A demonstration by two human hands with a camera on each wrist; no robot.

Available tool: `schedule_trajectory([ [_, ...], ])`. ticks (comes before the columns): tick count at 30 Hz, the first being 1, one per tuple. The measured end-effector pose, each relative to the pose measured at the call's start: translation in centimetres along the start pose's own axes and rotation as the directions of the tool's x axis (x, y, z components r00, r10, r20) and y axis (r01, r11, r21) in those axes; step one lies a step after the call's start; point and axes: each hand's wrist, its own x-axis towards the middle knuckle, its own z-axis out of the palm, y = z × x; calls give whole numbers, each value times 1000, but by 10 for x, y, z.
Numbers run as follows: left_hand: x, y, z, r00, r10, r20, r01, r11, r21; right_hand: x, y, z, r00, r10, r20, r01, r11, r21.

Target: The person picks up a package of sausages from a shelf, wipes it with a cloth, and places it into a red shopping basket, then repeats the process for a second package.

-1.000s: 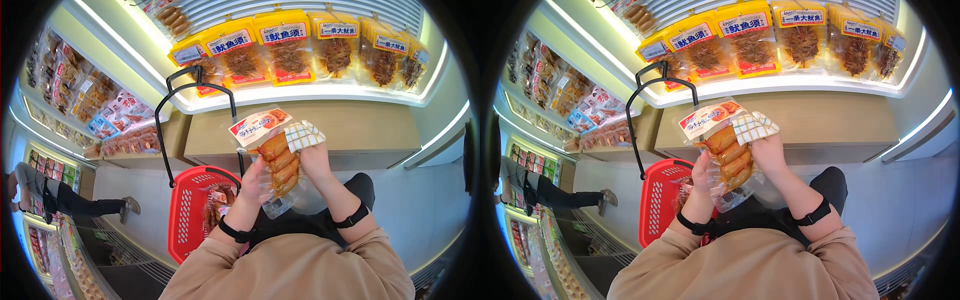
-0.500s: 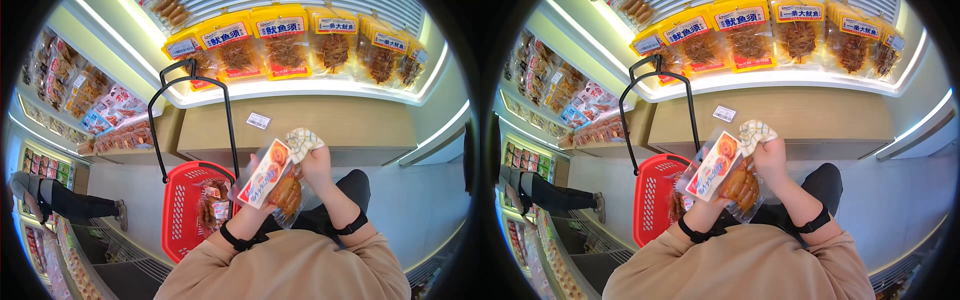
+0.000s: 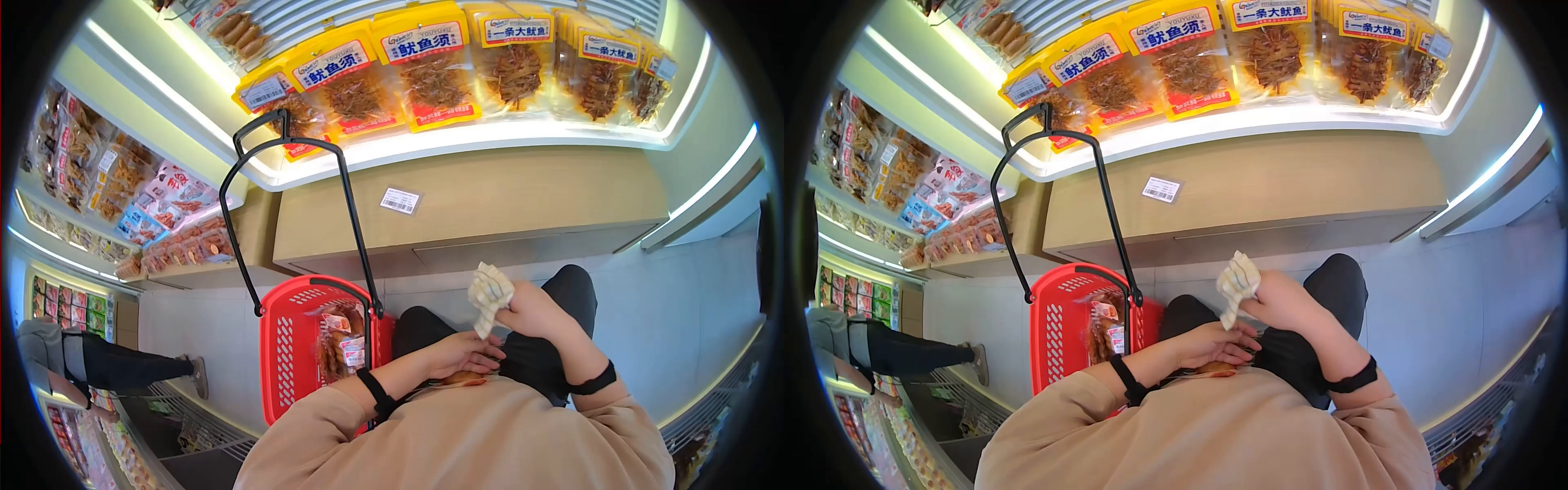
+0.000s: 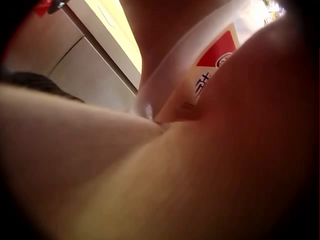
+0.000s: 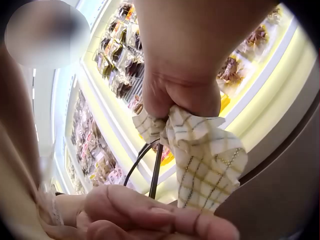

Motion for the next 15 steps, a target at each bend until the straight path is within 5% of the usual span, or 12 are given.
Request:
schedule_trajectory([
  [3,0,-8,-14,997,60,-53,-67,987,-147,-53,8,-13,980,-39,195,58,994,-96],
  [7,10,-15,-19,992,77,-96,-96,974,-207,-69,14,27,960,-166,224,196,973,-119],
  [9,14,-12,-16,989,75,-126,-97,979,-180,-59,16,42,961,-133,241,217,905,-366],
  [13,-7,26,-9,973,229,21,-216,942,-257,-46,17,31,930,-339,-145,333,941,-59],
  [14,-6,40,-22,922,365,129,-356,930,-88,-39,20,22,940,-242,-240,274,955,111],
  [15,-15,48,-24,913,408,24,-395,868,302,-30,18,17,930,2,-369,179,872,455],
])
